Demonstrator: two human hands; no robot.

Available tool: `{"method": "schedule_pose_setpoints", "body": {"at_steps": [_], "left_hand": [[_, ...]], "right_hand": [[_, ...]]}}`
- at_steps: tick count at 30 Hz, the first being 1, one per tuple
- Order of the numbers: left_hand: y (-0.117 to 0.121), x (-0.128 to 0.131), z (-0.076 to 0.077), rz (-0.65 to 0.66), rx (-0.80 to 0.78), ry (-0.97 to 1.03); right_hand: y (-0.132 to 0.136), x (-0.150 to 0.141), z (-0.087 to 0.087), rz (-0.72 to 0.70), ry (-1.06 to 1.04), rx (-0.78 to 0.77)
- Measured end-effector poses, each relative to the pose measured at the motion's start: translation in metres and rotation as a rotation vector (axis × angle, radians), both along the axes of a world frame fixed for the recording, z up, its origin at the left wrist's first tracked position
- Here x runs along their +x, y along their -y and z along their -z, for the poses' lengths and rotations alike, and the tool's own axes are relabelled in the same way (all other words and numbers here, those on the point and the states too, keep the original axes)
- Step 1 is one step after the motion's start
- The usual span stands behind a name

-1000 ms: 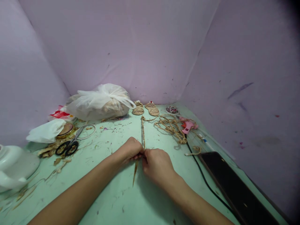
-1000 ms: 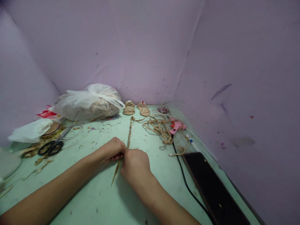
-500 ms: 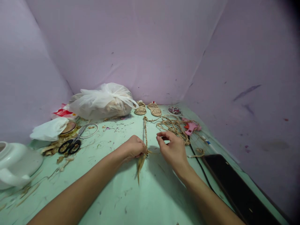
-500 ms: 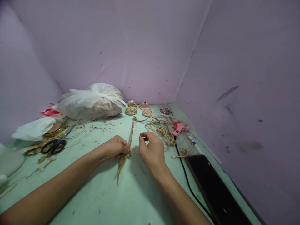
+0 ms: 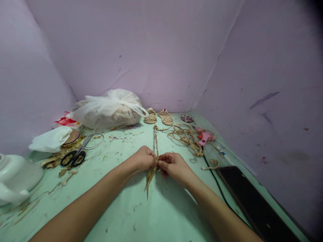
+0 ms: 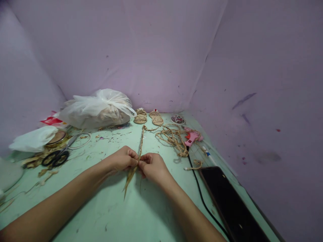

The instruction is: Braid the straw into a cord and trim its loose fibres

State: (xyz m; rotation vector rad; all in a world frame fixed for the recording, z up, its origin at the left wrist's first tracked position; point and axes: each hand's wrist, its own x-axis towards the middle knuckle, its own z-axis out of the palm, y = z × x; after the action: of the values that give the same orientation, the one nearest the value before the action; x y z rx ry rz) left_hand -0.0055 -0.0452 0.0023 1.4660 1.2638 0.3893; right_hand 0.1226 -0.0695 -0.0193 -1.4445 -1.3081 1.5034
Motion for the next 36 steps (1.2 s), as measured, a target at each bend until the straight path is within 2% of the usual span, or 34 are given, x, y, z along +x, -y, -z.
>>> {"method": "schedule_pose_setpoints", "body": {"at_steps": [5, 10, 16, 22, 25, 30, 34, 36], "left_hand": [[-0.002, -0.001, 0.008, 0.046, 0.087, -0.1], [-0.001, -0.002, 0.015, 0.073, 0.243, -0.271], [0.01, 0.004, -0.001, 0.069, 0.405, -0.506], [0.024, 0.006, -0.018, 0.034, 0.433, -0.655], [0.038, 0.014, -0.021, 0.054, 0.425, -0.662], [0.06, 0.029, -0.018, 0.21, 0.45, -0.578], [0.048, 0.017, -0.024, 0.258, 0.417, -0.622], [0.032, 0.005, -0.029, 0.157, 0.388, -0.564]], "right_hand": [[-0.004, 0.004, 0.007, -0.012, 0.156, 0.086], [-0.005, 0.008, 0.009, -0.055, 0.171, 0.013], [-0.005, 0.003, 0.007, -0.013, 0.147, -0.032], [-0.002, 0.0, 0.005, 0.036, 0.0, -0.094], [0.0, 0.001, 0.004, 0.051, -0.058, -0.096], [0.002, 0.003, 0.004, 0.031, -0.19, -0.156], [0.001, 0.004, 0.002, 0.015, -0.187, -0.161], [0.001, 0.004, 0.001, 0.002, -0.178, -0.138]]}}
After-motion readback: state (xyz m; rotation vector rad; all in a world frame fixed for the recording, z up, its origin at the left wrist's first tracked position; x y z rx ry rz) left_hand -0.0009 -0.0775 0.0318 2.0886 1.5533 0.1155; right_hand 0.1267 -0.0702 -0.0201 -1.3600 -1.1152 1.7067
